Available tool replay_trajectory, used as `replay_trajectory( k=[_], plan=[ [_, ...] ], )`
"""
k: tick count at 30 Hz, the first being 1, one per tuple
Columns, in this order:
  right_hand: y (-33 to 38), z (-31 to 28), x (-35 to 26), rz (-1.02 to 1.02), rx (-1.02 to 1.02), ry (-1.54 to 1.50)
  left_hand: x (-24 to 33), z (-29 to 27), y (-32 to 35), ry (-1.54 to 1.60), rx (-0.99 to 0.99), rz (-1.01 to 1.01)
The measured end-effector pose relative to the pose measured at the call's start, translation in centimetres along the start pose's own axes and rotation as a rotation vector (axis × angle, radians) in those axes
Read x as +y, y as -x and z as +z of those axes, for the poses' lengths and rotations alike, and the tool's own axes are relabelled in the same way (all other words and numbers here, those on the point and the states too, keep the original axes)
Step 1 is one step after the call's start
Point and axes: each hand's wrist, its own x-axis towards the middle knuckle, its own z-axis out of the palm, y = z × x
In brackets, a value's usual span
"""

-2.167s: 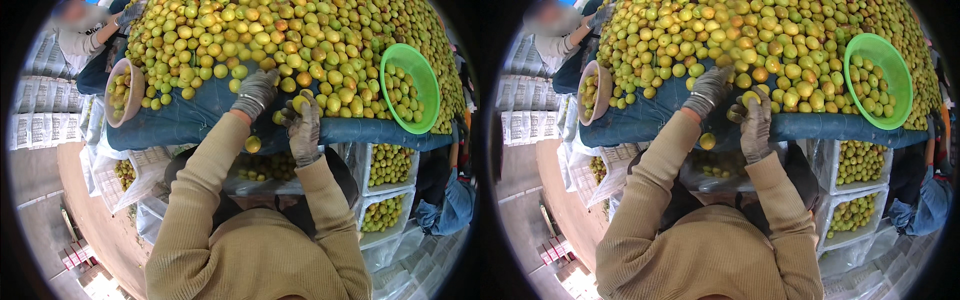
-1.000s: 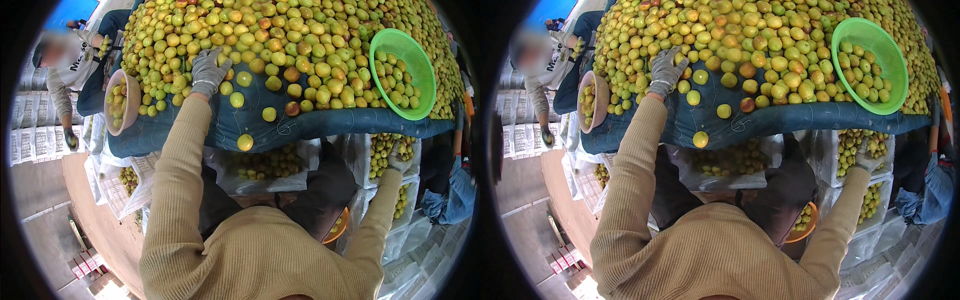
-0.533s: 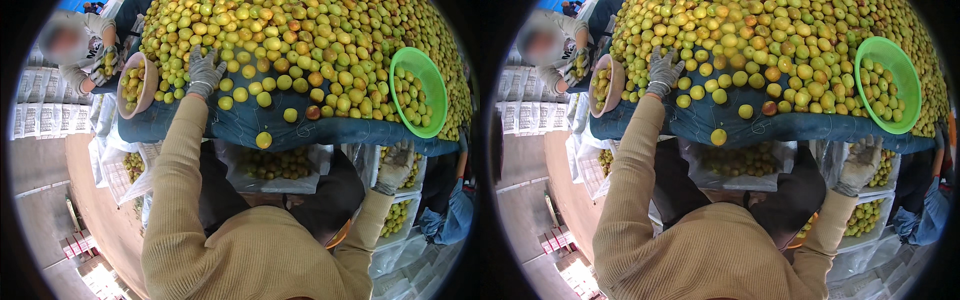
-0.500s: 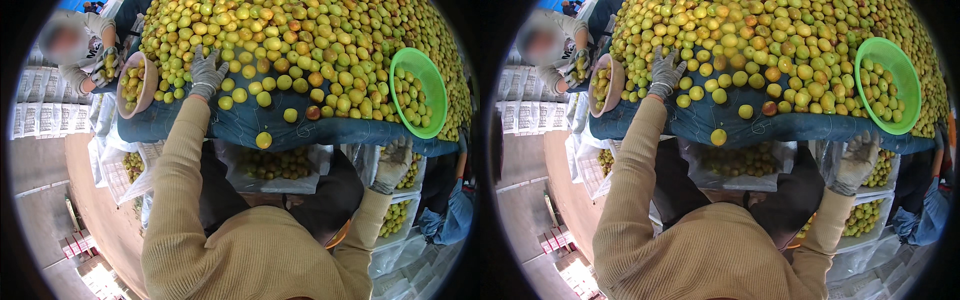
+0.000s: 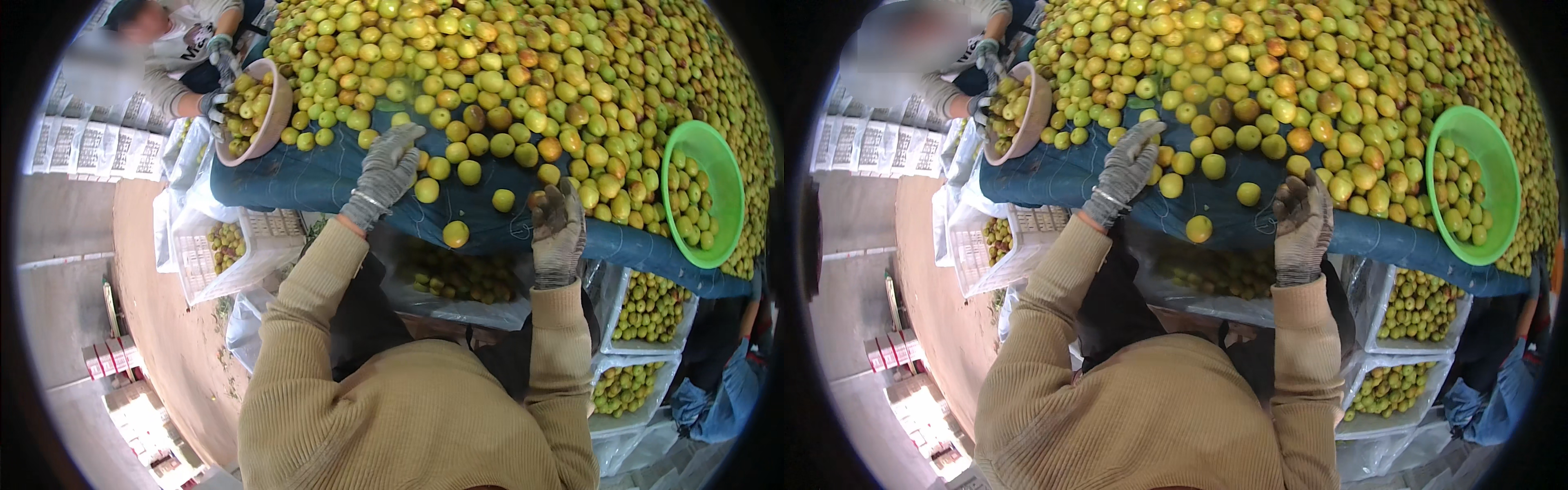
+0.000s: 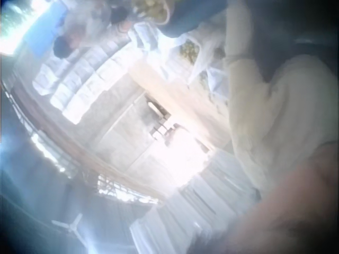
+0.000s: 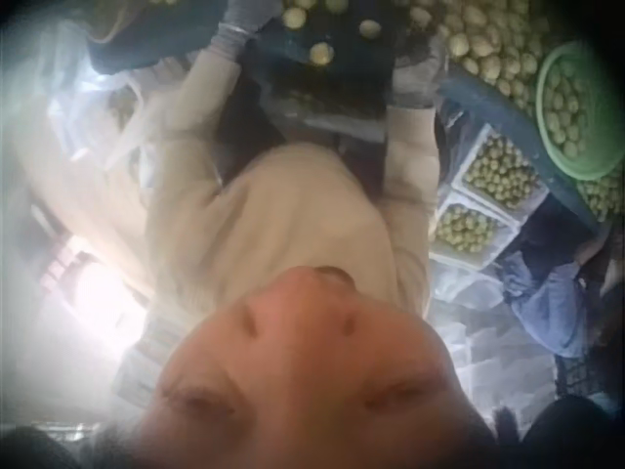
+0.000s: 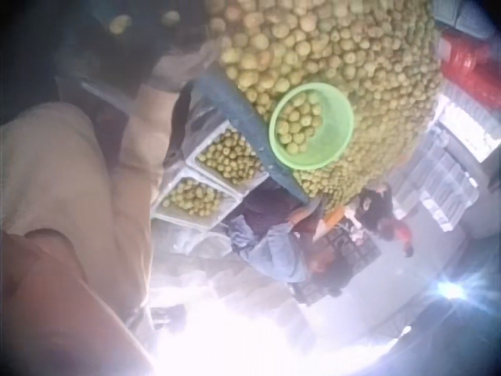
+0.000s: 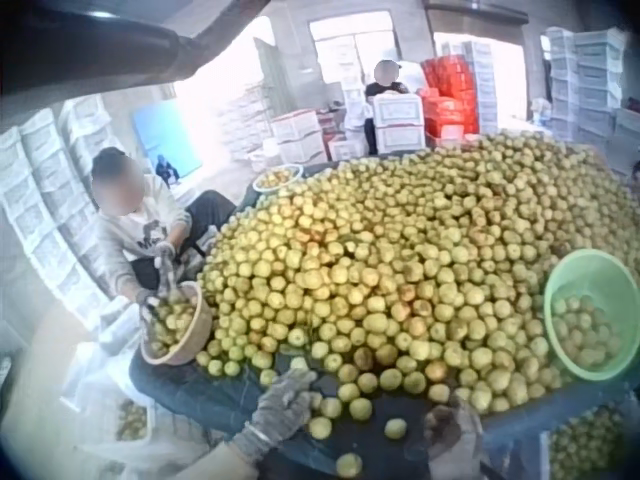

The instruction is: The person sorts green olives by hand from a large pile on a table into a white crate below. The person picks individual olives, briefly turns them over, and places them into the crate. Other workers are visible nearby performing similar sorting tasks.

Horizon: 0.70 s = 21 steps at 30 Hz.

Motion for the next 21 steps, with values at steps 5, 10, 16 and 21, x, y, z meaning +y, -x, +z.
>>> replay_trajectory(
  k=[5, 10, 16, 21],
  plan=[
    [-0.7, 0.0, 0.2, 0.087, -0.096, 0.057, -4.3, -3.6, 1.6, 0.193, 0.448, -0.275],
    [-0.6, 0.1, 1.5, 0.077, -0.141, 0.324, -6.5, -4.4, 1.2, 0.618, 0.578, -0.456],
    [-0.1, 0.7, 2.0, 0.089, -0.167, 0.393, -5.2, -3.0, -2.9, 0.121, 0.435, -0.139],
    [0.0, 1.0, 2.5, 0.115, -0.244, 0.354, -1.2, 0.0, -9.8, -0.482, 0.109, -0.115]
  ],
)
